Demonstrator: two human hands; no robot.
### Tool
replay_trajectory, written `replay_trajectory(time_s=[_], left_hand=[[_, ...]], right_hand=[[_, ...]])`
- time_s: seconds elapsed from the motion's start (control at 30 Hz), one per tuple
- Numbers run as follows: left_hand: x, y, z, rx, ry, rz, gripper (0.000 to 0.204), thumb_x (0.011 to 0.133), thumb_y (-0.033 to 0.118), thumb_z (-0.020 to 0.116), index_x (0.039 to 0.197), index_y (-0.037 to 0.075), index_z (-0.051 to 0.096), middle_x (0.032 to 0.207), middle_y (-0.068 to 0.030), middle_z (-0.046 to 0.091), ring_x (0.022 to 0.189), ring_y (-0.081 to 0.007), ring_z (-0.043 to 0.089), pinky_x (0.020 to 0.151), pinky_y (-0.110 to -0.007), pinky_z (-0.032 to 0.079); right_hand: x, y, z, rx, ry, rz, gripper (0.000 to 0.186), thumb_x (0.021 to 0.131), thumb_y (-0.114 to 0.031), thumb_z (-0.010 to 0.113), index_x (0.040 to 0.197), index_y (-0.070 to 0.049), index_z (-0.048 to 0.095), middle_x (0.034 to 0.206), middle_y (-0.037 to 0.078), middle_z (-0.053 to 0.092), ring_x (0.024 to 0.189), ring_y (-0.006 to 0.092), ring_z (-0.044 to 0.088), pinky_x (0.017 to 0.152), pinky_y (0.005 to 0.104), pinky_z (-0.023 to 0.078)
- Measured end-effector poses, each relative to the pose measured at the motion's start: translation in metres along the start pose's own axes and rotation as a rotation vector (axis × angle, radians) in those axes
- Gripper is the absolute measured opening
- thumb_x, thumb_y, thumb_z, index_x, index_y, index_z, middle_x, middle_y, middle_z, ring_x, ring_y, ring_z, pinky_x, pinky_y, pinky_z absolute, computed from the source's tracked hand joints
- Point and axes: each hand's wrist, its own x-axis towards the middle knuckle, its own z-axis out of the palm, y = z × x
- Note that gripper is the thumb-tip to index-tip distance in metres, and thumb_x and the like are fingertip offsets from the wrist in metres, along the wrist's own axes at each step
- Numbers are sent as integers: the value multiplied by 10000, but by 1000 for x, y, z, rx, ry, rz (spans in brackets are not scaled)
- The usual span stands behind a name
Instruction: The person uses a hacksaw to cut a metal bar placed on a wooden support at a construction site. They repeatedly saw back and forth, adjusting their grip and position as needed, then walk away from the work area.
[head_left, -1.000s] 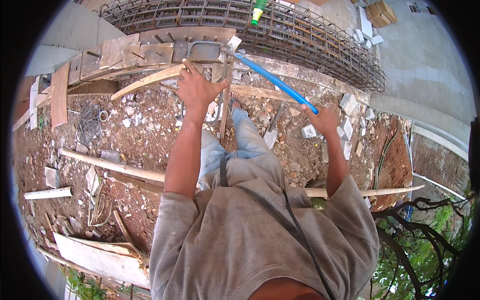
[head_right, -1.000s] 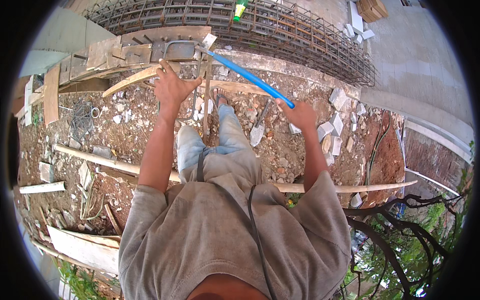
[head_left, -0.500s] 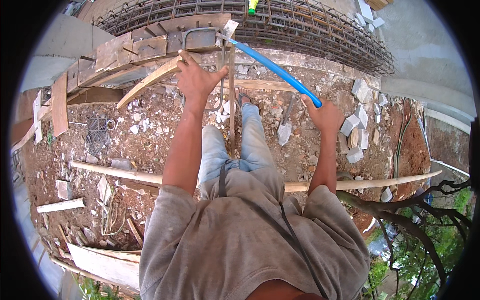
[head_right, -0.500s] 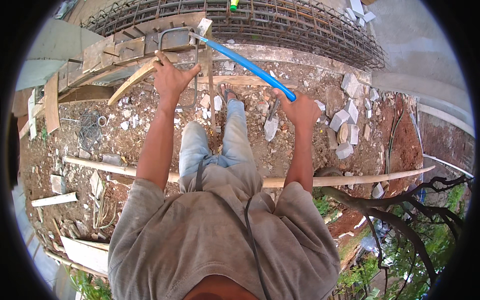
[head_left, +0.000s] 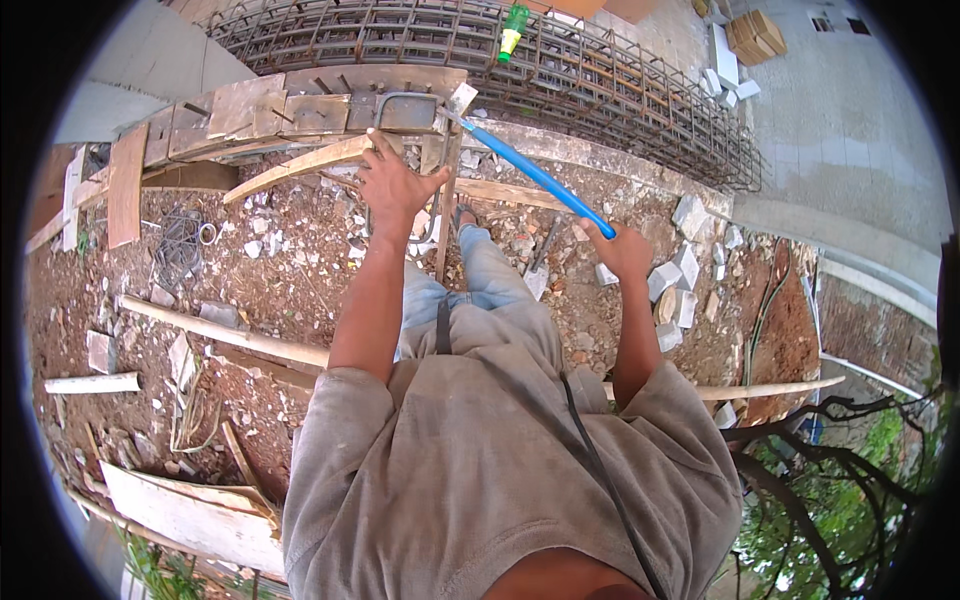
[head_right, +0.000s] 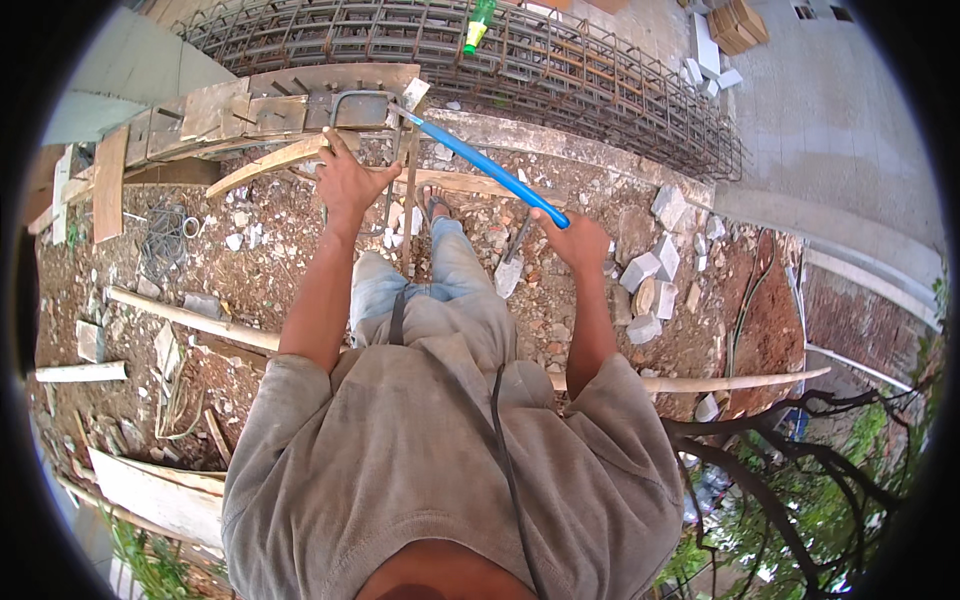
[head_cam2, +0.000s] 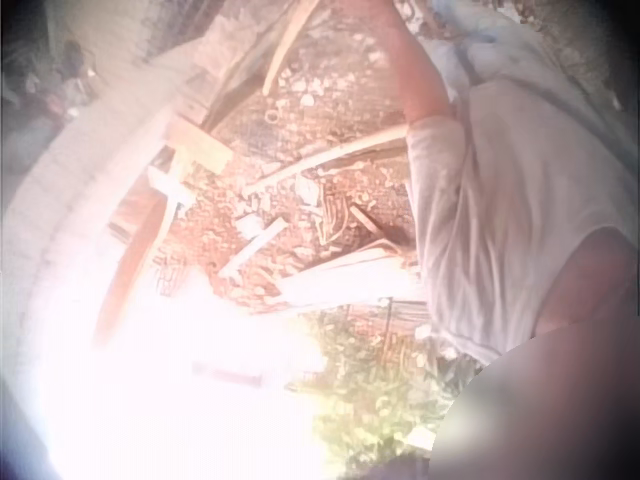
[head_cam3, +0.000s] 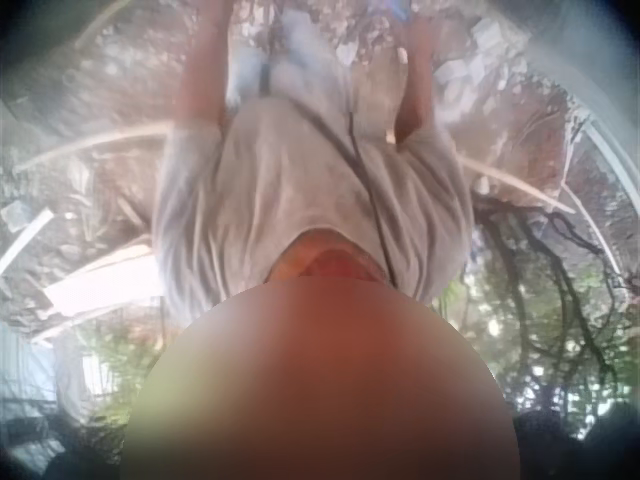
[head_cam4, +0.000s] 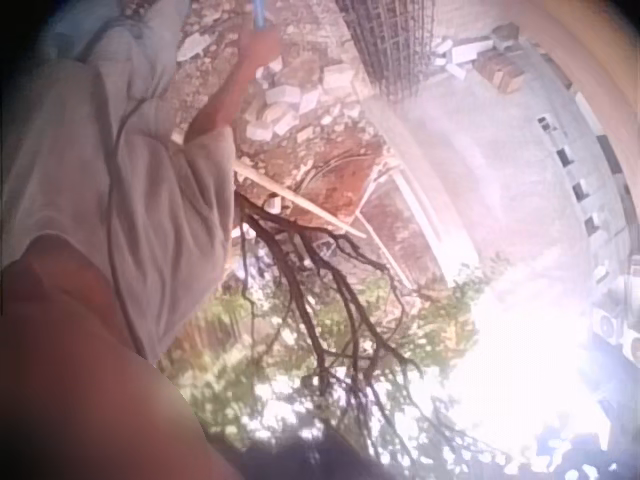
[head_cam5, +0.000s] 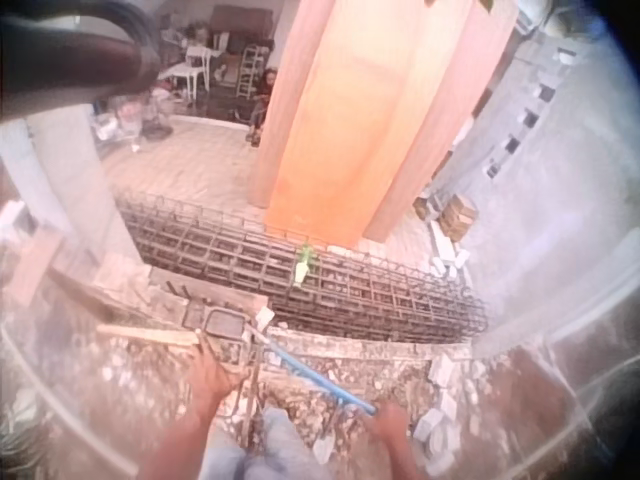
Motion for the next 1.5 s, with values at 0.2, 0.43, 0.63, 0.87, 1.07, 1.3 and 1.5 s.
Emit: replay_trajectory(time_s=[0.2,0.43,0.63,0.87,1.07,1.3,1.5], left_hand=[[-11,14,-4,155,239,3,1394,552,707,825,1548,-61,225,1260,-236,513,1060,-395,544,854,-487,479],[-4,26,-5,114,66,-125,1387,560,703,821,1552,-57,219,1317,-271,491,1087,-412,535,876,-498,480],[-2,6,-18,-290,-171,-75,1344,605,721,795,1524,-94,248,1428,-367,435,1267,-486,526,1026,-476,473],[-11,-8,-56,-1379,-867,-432,946,794,689,667,1404,-14,500,1126,-140,652,864,-169,572,695,-265,470],[-19,16,-104,-1165,-856,-123,877,903,667,547,1468,1,469,1163,-78,657,806,-96,492,623,-210,392],[-18,-10,-161,-1504,-1303,-101,1280,766,971,208,1410,-105,469,1311,-398,545,977,-387,708,857,-382,605],[-44,-16,-94,-1231,-276,-223,896,955,787,188,1253,35,574,902,-158,658,782,-238,632,711,-378,520]], right_hand=[[58,31,-34,132,-26,-207,747,703,-811,691,757,-68,747,601,125,642,575,293,650,589,427,509],[111,38,-32,548,-223,-258,628,853,-632,709,711,-22,665,570,0,501,575,107,461,535,337,393],[115,55,-31,587,-396,-161,592,901,-567,689,702,-13,621,586,-35,450,601,89,417,527,333,359],[112,-38,-73,712,-443,-398,472,808,-464,820,960,-29,718,664,7,551,616,105,485,570,315,415],[109,-144,-91,1054,-286,-675,583,786,-453,836,1155,-25,693,835,83,667,645,165,571,649,348,490],[101,-157,-99,833,-552,-731,502,829,-416,821,1110,-17,702,779,52,648,714,131,564,664,331,476],[28,-131,-11,1128,-629,-598,359,823,-323,852,995,-44,705,746,-9,613,642,92,504,593,302,419]])
